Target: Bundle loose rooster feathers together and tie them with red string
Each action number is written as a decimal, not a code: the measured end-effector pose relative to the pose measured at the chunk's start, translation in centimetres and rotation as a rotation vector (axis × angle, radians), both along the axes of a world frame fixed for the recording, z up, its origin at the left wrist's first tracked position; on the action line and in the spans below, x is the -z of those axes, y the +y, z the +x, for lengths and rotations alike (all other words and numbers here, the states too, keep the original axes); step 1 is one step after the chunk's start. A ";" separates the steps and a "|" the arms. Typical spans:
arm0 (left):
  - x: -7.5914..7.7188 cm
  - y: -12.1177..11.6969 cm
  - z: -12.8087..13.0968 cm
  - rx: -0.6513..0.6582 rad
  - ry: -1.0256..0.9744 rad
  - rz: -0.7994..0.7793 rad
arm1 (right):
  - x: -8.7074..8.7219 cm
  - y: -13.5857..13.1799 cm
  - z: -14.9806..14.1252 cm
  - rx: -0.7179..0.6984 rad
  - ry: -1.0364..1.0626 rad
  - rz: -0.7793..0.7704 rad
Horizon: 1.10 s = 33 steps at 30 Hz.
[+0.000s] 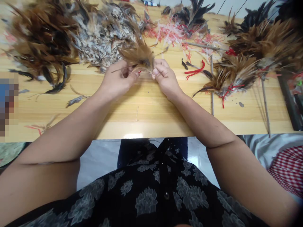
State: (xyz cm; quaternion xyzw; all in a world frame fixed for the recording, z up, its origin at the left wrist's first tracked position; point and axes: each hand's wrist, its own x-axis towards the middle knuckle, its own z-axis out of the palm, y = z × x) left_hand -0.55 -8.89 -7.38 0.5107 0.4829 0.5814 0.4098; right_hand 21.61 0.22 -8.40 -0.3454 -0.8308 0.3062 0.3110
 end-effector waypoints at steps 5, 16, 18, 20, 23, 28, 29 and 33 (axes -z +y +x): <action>-1.7 -0.3 1.2 0.119 -0.109 0.004 | -0.9 -0.5 0.2 -0.055 -0.040 0.008; 1.2 0.3 0.8 0.111 0.015 -0.019 | 1.0 0.2 -0.5 0.039 0.093 -0.188; 1.5 0.4 1.0 0.099 0.057 0.007 | 0.4 -0.1 -0.4 0.074 0.027 -0.133; 1.3 0.1 1.4 0.080 0.070 0.030 | -0.8 -0.9 -0.4 0.113 -0.074 -0.069; 0.7 -0.5 2.4 0.074 0.084 0.060 | -2.7 -2.5 -0.4 0.191 -0.305 -0.005; 0.9 -0.6 2.6 0.037 0.197 0.230 | -3.3 -4.0 -0.7 0.160 -0.393 0.183; 0.9 -0.5 2.3 0.022 0.222 0.238 | -3.2 -4.1 -0.8 0.123 -0.371 0.226; 0.1 -0.3 1.4 0.040 0.221 0.203 | -4.0 -4.6 -0.7 0.061 -0.502 0.266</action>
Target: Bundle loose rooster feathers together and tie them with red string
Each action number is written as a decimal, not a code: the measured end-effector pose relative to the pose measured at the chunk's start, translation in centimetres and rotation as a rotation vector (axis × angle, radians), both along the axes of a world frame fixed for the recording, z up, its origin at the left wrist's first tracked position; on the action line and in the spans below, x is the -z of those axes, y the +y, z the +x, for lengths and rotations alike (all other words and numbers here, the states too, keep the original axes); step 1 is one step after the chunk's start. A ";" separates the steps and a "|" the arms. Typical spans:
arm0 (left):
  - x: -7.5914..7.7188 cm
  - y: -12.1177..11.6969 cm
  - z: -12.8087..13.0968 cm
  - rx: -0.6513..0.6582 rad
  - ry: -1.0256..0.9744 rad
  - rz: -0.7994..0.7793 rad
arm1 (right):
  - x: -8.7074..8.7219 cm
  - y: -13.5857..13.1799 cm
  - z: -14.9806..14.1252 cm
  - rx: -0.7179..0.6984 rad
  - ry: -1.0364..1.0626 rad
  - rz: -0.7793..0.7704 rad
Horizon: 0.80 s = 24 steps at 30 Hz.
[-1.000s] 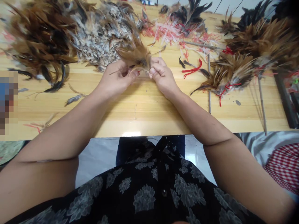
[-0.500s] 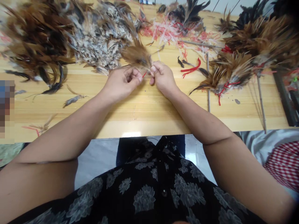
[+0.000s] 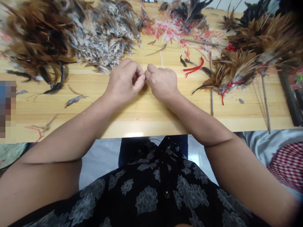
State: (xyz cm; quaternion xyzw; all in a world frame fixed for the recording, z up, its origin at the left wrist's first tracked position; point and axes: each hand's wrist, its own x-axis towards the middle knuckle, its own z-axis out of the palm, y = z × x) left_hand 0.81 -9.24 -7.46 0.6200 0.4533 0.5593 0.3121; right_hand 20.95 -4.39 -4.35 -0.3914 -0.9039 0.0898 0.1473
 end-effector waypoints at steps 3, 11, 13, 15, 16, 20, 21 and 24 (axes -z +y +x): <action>-0.6 -0.1 0.0 0.044 -0.123 -0.115 | -0.5 -0.1 0.4 -0.019 -0.056 0.003; 0.5 0.8 0.7 0.042 -0.396 -0.277 | 0.7 0.8 2.0 -0.123 0.121 0.001; 0.4 0.8 0.6 0.061 -0.414 -0.322 | 0.7 0.8 2.3 -0.133 0.156 -0.031; 0.3 0.8 0.5 0.064 -0.425 -0.333 | 0.9 0.8 2.5 -0.143 0.220 -0.067; 0.3 0.8 0.5 0.057 -0.424 -0.332 | 1.0 0.9 2.5 -0.151 0.239 -0.086; 0.4 0.7 0.8 0.022 -0.380 -0.347 | 1.2 0.9 2.2 -0.191 0.227 -0.113; 0.5 0.7 0.9 0.009 -0.382 -0.342 | 1.2 0.9 2.1 -0.197 0.210 -0.104; 0.7 0.6 0.9 0.002 -0.407 -0.329 | 0.8 0.7 2.1 -0.194 0.130 -0.041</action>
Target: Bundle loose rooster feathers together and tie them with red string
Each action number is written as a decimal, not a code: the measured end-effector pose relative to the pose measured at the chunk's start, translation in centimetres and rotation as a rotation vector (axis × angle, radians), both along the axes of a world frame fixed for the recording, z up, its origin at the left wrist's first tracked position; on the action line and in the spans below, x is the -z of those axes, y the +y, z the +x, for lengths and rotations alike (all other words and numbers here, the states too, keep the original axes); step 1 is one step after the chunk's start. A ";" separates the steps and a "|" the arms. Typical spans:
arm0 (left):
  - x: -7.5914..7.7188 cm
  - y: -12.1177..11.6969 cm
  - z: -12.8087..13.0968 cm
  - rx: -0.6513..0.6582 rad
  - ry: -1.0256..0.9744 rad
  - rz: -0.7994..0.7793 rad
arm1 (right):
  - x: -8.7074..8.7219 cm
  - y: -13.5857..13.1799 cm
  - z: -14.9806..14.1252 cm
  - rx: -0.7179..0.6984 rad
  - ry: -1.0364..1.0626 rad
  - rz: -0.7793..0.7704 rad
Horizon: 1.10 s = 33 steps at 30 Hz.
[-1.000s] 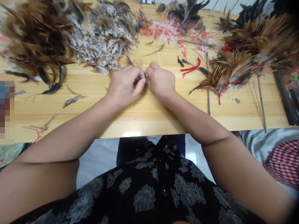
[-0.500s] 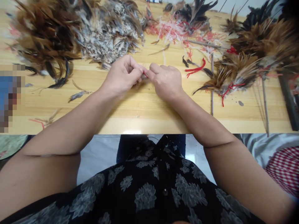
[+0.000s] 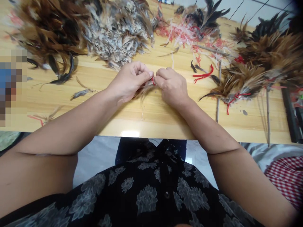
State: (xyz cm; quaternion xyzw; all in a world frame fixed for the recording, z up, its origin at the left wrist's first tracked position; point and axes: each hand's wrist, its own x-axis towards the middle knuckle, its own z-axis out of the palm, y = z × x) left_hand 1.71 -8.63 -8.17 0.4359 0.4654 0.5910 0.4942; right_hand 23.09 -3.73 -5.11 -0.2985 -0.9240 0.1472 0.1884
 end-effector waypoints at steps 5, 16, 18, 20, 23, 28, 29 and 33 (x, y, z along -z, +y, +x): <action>-1.5 -0.8 -0.9 0.171 -0.052 -0.092 | -0.5 -0.2 0.3 -0.030 -0.034 0.151; -5.5 -2.2 -0.7 0.290 -0.042 -0.270 | -0.1 0.2 0.7 -0.134 -0.042 0.532; -5.6 -2.2 -0.5 0.274 -0.026 -0.276 | 0.7 0.6 0.6 -0.134 0.043 0.599; -5.7 -2.3 -0.2 0.251 -0.008 -0.277 | 1.4 0.9 0.5 -0.113 0.071 0.582; -5.9 -2.5 0.4 0.198 0.037 -0.254 | 1.8 1.1 0.5 -0.081 0.044 0.491; -5.9 -2.6 1.3 0.134 0.082 -0.228 | 1.5 1.0 0.5 -0.093 0.029 0.408; -5.9 -2.6 1.4 0.115 0.087 -0.227 | 1.3 0.9 0.5 -0.097 0.014 0.386; -5.7 -2.4 1.6 0.032 0.101 -0.192 | 0.2 0.4 0.5 -0.044 -0.029 0.329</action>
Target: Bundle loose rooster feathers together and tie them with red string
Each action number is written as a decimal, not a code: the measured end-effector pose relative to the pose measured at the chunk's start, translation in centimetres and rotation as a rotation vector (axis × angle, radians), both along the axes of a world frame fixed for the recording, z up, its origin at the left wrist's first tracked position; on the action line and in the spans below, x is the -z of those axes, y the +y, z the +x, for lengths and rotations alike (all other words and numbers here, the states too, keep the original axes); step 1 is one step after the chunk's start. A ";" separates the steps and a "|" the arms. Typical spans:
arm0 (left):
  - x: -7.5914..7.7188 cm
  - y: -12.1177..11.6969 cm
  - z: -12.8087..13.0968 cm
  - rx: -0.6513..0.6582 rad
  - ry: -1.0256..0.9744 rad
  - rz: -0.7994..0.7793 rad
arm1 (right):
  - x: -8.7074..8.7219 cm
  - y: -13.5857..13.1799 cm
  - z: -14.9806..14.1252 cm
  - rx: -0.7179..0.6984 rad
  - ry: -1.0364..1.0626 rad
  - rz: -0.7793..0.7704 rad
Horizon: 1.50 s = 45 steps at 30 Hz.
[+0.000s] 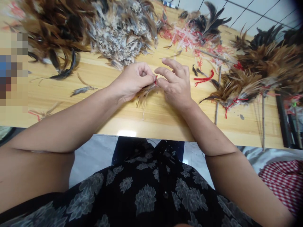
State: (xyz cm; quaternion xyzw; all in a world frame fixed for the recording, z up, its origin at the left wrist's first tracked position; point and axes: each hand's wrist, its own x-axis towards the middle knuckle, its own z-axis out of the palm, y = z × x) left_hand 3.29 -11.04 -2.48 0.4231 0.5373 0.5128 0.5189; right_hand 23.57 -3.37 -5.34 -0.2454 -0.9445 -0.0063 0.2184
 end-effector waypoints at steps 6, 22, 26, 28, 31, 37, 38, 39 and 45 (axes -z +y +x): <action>-0.1 -0.1 0.0 -0.011 -0.090 0.056 | -0.5 -0.9 -0.7 0.112 -0.102 -0.031; -0.5 -0.3 -2.0 0.194 -0.118 -0.076 | 0.2 -1.1 -1.3 0.166 -0.225 -0.200; -0.2 0.0 -2.5 0.216 -0.101 -0.084 | -0.2 -1.3 -1.6 0.208 -0.302 -0.182; 0.3 0.2 -2.6 0.208 -0.064 -0.072 | -0.3 -1.4 -1.7 0.210 -0.321 -0.178; 0.8 0.2 -2.7 0.195 -0.009 -0.064 | -0.2 -1.4 -1.8 0.193 -0.292 -0.170; 0.4 0.2 -2.4 0.199 0.067 -0.062 | 0.1 -1.3 -1.5 0.182 -0.259 -0.163; 0.4 0.2 -2.4 0.195 0.079 -0.061 | 0.2 -1.3 -1.4 0.188 -0.260 -0.163; 0.4 0.2 -2.3 0.194 0.091 -0.062 | 0.3 -1.3 -1.4 0.192 -0.257 -0.161; 0.6 0.4 -2.4 0.204 0.125 -0.061 | 0.7 -1.2 -1.3 0.182 -0.224 -0.138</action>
